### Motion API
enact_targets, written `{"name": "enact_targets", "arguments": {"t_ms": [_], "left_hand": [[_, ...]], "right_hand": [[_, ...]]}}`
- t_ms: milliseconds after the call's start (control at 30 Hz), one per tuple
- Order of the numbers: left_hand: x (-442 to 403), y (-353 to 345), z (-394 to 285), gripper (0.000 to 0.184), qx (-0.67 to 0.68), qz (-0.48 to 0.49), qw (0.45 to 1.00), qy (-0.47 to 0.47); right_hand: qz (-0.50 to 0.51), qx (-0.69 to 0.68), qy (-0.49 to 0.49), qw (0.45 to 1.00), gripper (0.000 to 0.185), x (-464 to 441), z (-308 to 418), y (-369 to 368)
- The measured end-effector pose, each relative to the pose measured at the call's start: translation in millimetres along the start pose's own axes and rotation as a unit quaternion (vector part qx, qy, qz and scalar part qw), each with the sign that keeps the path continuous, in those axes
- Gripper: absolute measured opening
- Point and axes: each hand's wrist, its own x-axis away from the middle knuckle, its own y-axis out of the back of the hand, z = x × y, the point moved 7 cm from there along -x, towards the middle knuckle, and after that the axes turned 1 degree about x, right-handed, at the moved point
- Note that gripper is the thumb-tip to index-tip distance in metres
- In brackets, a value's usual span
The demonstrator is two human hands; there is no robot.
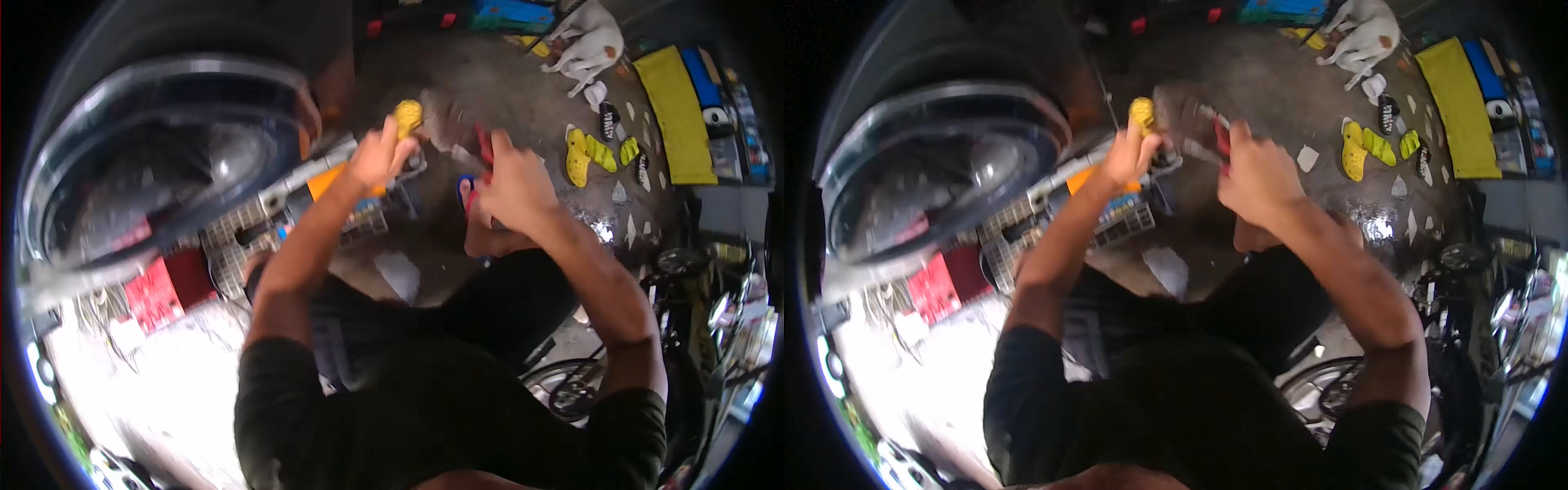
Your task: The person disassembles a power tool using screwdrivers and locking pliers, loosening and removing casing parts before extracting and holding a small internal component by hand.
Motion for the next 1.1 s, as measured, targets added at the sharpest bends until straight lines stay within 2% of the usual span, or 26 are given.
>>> {"name": "enact_targets", "arguments": {"t_ms": [33,67,100,133,200,267,300,367,400,433,467,500,533,600,667,700,800,833,933,1067,1100], "left_hand": [[2.9,12.4,-13.9,0.034,0.070,-0.090,0.992,-0.046],[0.1,2.1,1.5,0.035,0.214,-0.099,0.970,-0.057],[-4.4,7.6,0.0,0.034,0.157,-0.073,0.984,-0.050],[-3.0,4.0,-3.7,0.032,0.147,-0.062,0.985,-0.060],[-7.5,-2.2,-4.5,0.033,0.135,-0.057,0.986,-0.085],[5.0,-14.6,-4.6,0.036,0.134,-0.052,0.985,-0.098],[5.1,-17.2,-4.3,0.035,0.123,-0.061,0.981,-0.137],[1.5,-13.8,-0.8,0.035,0.160,-0.073,0.980,-0.096],[1.9,-12.5,1.2,0.035,0.177,-0.078,0.978,-0.073],[2.8,-14.7,9.4,0.037,0.199,-0.075,0.976,-0.051],[-0.1,-10.9,7.7,0.037,0.193,-0.089,0.975,-0.064],[-0.4,-9.3,4.7,0.037,0.191,-0.100,0.974,-0.076],[1.2,-8.6,3.0,0.037,0.190,-0.112,0.971,-0.087],[2.0,-7.2,8.7,0.042,0.202,-0.150,0.961,-0.114],[4.7,-1.8,9.4,0.045,0.234,-0.199,0.943,-0.128],[6.1,2.9,7.2,0.045,0.251,-0.238,0.931,-0.120],[13.1,22.0,8.7,0.044,0.216,-0.264,0.939,-0.039],[19.1,24.8,17.2,0.043,0.247,-0.300,0.921,-0.024],[35.7,36.5,14.4,0.039,0.164,-0.288,0.943,-0.018],[47.7,49.5,-6.2,0.048,-0.005,-0.229,0.968,-0.106],[54.8,51.8,-2.3,0.050,0.001,-0.238,0.965,-0.111]], "right_hand": [[-0.144,0.007,0.115,0.983,0.043,5.0,8.9,33.6],[-0.193,-0.118,0.020,0.974,0.042,15.3,-2.3,41.7],[-0.260,-0.253,-0.060,0.930,0.041,28.0,-8.9,52.7],[-0.268,-0.283,-0.030,0.921,0.035,45.1,-16.8,43.4],[-0.325,-0.329,0.098,0.881,0.027,9.7,-28.9,66.6],[-0.290,-0.331,0.057,0.896,0.030,1.4,-36.1,52.1],[-0.275,-0.333,0.039,0.901,0.031,-5.3,-39.3,42.2],[-0.206,-0.477,-0.035,0.854,0.023,-26.8,-48.3,-20.2],[-0.176,-0.513,-0.037,0.839,0.016,-40.9,-48.3,-55.5],[-0.101,-0.536,-0.101,0.832,0.011,-53.2,-56.1,-99.9],[-0.053,-0.558,-0.122,0.819,0.009,-57.4,-56.4,-136.8],[-0.029,-0.553,-0.142,0.821,0.008,-58.5,-59.7,-168.5],[0.063,-0.504,-0.221,0.833,0.007,-47.8,-58.2,-184.2],[0.169,-0.524,-0.245,0.798,0.012,-30.4,-49.9,-213.7],[0.088,-0.588,-0.225,0.772,0.021,-17.2,-33.2,-222.4],[0.134,-0.568,-0.157,0.797,0.029,-28.0,-36.8,-249.6],[0.116,-0.607,-0.111,0.778,0.030,-25.8,-26.8,-249.8],[0.143,-0.615,-0.166,0.757,0.026,-19.2,-22.4,-238.1],[0.146,-0.662,-0.188,0.710,0.026,-15.1,-12.0,-227.9],[0.172,-0.648,-0.108,0.734,0.027,-5.0,9.0,-223.3],[0.183,-0.641,-0.092,0.740,0.027,-1.9,16.9,-224.3]]}}
